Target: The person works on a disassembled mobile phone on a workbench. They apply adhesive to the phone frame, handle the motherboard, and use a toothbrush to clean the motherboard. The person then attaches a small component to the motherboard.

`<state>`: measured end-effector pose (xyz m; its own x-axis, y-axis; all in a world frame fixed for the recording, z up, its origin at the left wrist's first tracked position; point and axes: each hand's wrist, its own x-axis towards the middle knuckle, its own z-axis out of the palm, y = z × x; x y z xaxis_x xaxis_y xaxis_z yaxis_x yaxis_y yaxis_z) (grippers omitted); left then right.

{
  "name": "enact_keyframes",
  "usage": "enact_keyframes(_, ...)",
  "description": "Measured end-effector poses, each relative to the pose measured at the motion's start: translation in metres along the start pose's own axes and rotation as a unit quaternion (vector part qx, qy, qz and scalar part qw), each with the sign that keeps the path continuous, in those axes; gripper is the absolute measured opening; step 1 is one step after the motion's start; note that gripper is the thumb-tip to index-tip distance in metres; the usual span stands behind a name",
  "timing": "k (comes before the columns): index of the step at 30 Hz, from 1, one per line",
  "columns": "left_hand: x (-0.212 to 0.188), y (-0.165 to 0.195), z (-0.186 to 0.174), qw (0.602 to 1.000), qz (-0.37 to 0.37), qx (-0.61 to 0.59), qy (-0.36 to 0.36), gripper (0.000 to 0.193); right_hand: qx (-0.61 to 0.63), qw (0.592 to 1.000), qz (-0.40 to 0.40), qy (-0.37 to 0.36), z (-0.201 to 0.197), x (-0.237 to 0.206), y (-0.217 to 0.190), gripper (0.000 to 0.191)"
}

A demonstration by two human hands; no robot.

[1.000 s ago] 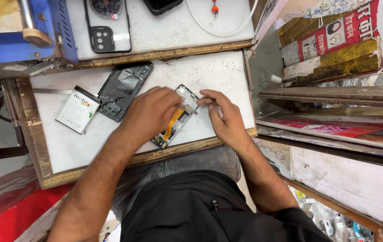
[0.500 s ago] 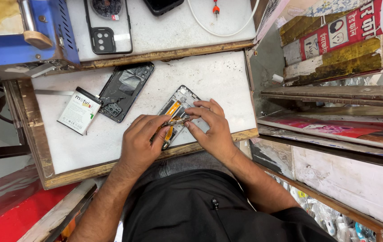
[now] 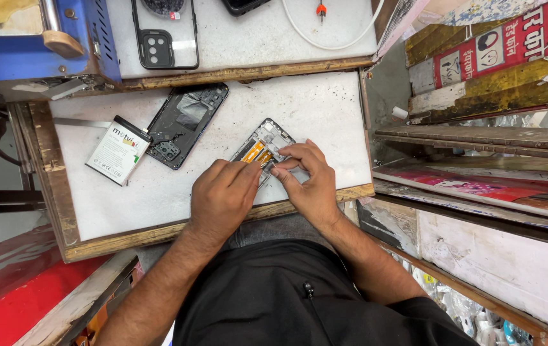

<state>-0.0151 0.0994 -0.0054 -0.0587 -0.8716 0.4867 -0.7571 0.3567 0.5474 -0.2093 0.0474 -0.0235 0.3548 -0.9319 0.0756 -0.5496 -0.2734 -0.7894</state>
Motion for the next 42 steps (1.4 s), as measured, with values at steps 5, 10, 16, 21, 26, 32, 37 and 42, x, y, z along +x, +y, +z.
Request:
enact_keyframes(5,-0.007,-0.005,0.004,0.996,0.033,0.079,0.001,0.023,0.018,1.000,-0.012,-0.006,-0.002,-0.001,0.001,0.034)
enact_keyframes(10,0.000,-0.038,-0.013,0.980,-0.189,0.039,0.048,0.020,0.034,0.999,0.025,0.004,-0.008,-0.001,-0.001,0.041)
enact_keyframes(16,0.007,-0.060,-0.054,0.952,-0.216,0.213,0.034,0.041,-0.082,0.995,-0.013,0.049,-0.032,-0.003,0.001,0.037)
enact_keyframes(21,-0.012,-0.014,-0.051,0.975,-0.160,0.134,-0.080,0.050,-0.135,0.990,-0.017,-0.034,-0.037,-0.018,-0.010,0.041)
enact_keyframes(26,-0.024,0.016,-0.021,0.978,-0.161,0.090,-0.101,0.043,-0.110,0.990,-0.040,-0.073,-0.019,-0.017,-0.024,0.052)
enact_keyframes(32,-0.027,0.029,0.000,0.974,-0.180,-0.044,-0.128,0.028,-0.091,0.987,-0.084,-0.104,-0.008,0.026,-0.027,0.065)
enact_keyframes(37,-0.027,0.036,0.009,0.979,-0.127,-0.123,-0.096,0.026,-0.093,0.982,-0.087,-0.142,-0.019,0.042,-0.030,0.068)
enact_keyframes(42,-0.019,-0.005,-0.007,0.986,-0.163,-0.011,-0.043,0.030,-0.205,0.962,-0.095,-0.155,-0.023,0.022,-0.034,0.089)
